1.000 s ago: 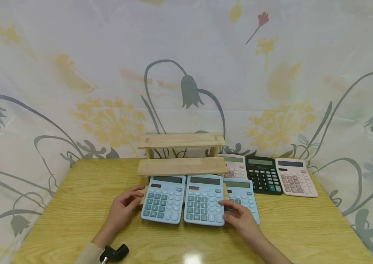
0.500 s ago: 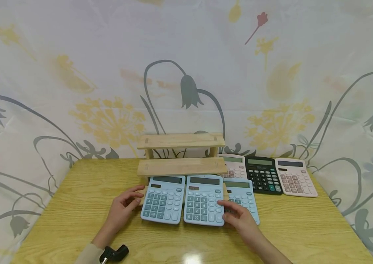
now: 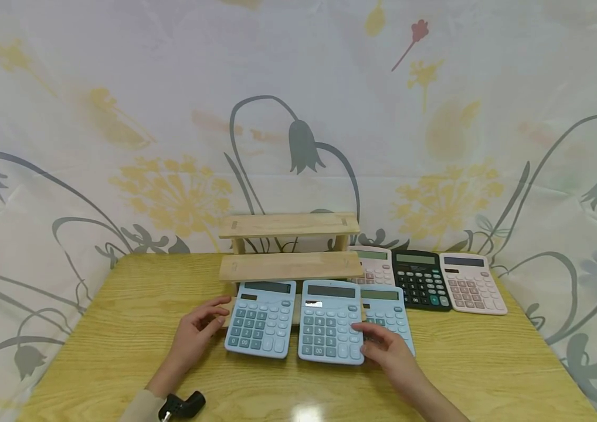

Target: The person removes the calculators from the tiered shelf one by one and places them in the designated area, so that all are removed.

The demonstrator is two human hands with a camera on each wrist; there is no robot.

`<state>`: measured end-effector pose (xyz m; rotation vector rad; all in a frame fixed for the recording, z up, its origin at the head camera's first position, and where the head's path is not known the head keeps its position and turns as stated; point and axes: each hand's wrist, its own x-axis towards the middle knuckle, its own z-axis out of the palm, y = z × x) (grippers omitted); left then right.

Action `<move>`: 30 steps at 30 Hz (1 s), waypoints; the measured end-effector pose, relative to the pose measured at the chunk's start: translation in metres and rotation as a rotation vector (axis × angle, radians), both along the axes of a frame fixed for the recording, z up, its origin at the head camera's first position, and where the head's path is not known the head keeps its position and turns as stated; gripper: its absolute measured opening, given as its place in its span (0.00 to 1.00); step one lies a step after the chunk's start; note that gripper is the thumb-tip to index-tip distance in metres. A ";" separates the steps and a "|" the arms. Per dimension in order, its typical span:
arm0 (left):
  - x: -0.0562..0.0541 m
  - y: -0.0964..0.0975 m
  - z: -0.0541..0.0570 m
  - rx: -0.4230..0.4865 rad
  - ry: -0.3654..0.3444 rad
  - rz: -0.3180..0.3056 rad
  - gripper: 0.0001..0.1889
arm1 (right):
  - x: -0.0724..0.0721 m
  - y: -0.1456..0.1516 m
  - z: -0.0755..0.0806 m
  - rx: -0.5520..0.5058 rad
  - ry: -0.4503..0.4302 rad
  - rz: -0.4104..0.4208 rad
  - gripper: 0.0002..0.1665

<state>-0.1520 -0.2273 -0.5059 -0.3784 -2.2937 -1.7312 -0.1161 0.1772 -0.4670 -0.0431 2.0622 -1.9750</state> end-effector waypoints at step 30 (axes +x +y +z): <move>0.000 0.000 -0.001 -0.006 -0.008 0.002 0.06 | 0.005 0.033 0.003 0.079 -0.032 -0.119 0.24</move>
